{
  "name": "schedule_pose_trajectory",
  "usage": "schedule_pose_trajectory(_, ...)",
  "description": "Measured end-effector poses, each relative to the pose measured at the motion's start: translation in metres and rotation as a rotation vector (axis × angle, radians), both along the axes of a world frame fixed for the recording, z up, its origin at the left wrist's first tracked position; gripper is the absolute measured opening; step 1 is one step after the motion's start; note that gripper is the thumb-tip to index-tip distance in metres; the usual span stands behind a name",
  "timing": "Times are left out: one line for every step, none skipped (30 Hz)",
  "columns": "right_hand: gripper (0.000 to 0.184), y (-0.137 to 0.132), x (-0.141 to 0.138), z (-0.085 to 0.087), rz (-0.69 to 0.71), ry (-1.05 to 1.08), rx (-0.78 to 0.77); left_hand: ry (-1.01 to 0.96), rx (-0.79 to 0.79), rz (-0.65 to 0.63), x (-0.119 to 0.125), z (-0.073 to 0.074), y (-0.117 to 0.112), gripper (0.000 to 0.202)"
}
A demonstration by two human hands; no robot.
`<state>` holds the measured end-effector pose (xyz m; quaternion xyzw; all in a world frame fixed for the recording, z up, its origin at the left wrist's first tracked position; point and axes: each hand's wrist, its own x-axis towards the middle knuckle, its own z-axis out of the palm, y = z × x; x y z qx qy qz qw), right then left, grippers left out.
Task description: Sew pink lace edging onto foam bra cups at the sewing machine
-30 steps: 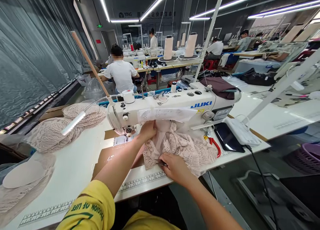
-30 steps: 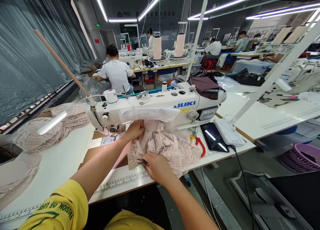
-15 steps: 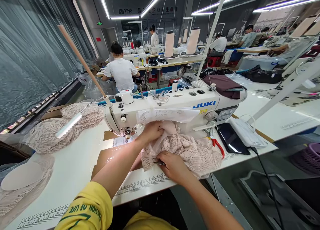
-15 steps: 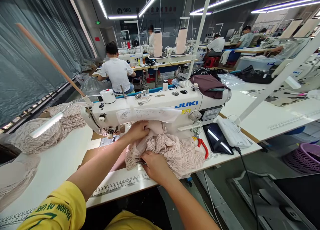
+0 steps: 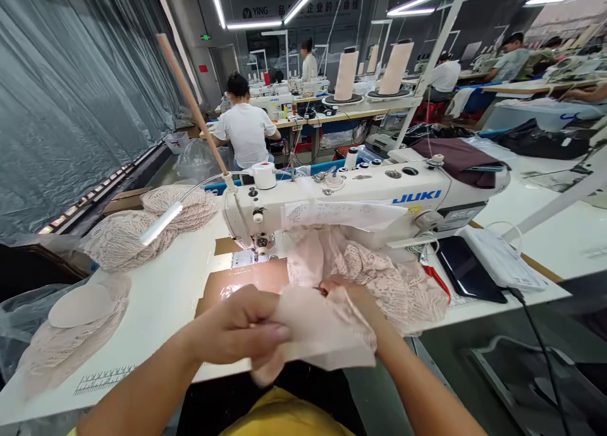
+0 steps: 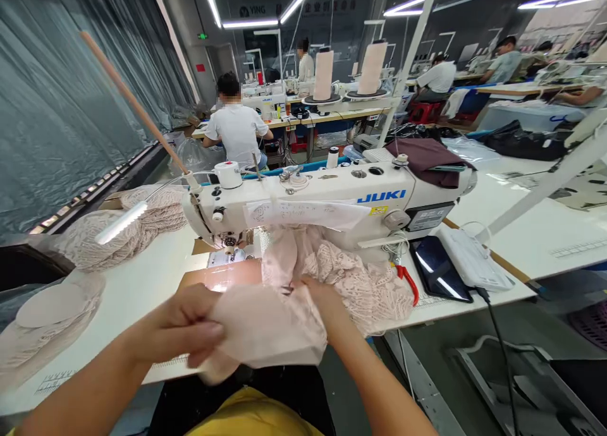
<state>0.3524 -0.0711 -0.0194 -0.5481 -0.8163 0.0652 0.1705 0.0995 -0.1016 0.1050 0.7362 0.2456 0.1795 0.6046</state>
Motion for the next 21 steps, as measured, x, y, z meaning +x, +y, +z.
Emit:
schedule_pose_trajectory(0.024,0.002,0.003,0.003,0.011,-0.029,-0.03,-0.059,-0.142,0.058,-0.017,-0.004,-0.007,0.035)
schedule_pose_trajectory(0.022,0.005,0.006,0.005,0.013,-0.062,-0.06,-0.141,-0.249,0.134,-0.033,-0.01,-0.013,0.034)
schedule_pose_trajectory(0.023,0.007,0.009,0.008,0.005,-0.093,-0.081,-0.233,-0.332,0.225,-0.047,-0.017,-0.02,0.033)
schedule_pose_trajectory(0.026,0.008,0.012,0.009,-0.013,-0.112,-0.086,-0.345,-0.397,0.351,-0.06,-0.025,-0.026,0.03)
schedule_pose_trajectory(0.028,0.008,0.015,0.01,-0.033,-0.112,-0.07,-0.478,-0.438,0.485,-0.071,-0.034,-0.031,0.027)
schedule_pose_trajectory(0.03,0.008,0.018,0.01,-0.041,-0.09,-0.036,-0.624,-0.461,0.624,-0.081,-0.042,-0.036,0.025)
schedule_pose_trajectory(0.031,0.007,0.018,0.011,-0.036,-0.054,0.01,-0.77,-0.464,0.757,-0.089,-0.05,-0.04,0.023)
schedule_pose_trajectory(0.032,0.004,0.018,0.011,-0.027,-0.013,0.065,-0.897,-0.454,0.873,-0.097,-0.057,-0.043,0.02)
schedule_pose_trajectory(0.033,0.002,0.015,0.011,-0.011,0.03,0.119,-0.981,-0.442,0.973,-0.103,-0.063,-0.045,0.016)
schedule_pose_trajectory(0.033,-0.001,0.01,0.012,0.012,0.068,0.168,-1.005,-0.446,1.052,-0.108,-0.068,-0.045,0.016)
schedule_pose_trajectory(0.033,-0.003,0.002,0.012,0.045,0.097,0.203,-0.976,-0.466,1.113,-0.113,-0.071,-0.045,0.023)
schedule_pose_trajectory(0.032,-0.005,-0.007,0.013,0.092,0.116,0.217,-0.904,-0.499,1.148,-0.116,-0.074,-0.044,0.031)
schedule_pose_trajectory(0.032,-0.005,-0.017,0.013,0.148,0.122,0.206,-0.809,-0.538,1.149,-0.119,-0.075,-0.042,0.036)
schedule_pose_trajectory(0.033,-0.005,-0.027,0.012,0.201,0.113,0.172,-0.706,-0.573,1.12,-0.122,-0.075,-0.04,0.038)
schedule_pose_trajectory(0.033,-0.002,-0.035,0.011,0.238,0.089,0.127,-0.603,-0.591,1.068,-0.124,-0.075,-0.038,0.039)
schedule_pose_trajectory(0.033,0.002,-0.042,0.009,0.25,0.052,0.082,-0.505,-0.585,1.001,-0.127,-0.074,-0.036,0.038)
schedule_pose_trajectory(0.033,0.007,-0.047,0.007,0.233,0.007,0.046,-0.404,-0.551,0.931,-0.13,-0.074,-0.034,0.037)
schedule_pose_trajectory(0.032,0.013,-0.049,0.004,0.186,-0.039,0.029,-0.294,-0.494,0.867,-0.134,-0.074,-0.032,0.036)
schedule_pose_trajectory(0.032,0.019,-0.049,0.001,0.125,-0.081,0.03,-0.18,-0.414,0.809,-0.139,-0.073,-0.031,0.035)
schedule_pose_trajectory(0.033,0.024,-0.048,0.0,0.058,-0.115,0.041,-0.071,-0.326,0.765,-0.144,-0.073,-0.03,0.035)
schedule_pose_trajectory(0.033,0.028,-0.046,-0.001,0.005,-0.133,0.058,0.021,-0.236,0.738,-0.15,-0.073,-0.029,0.035)
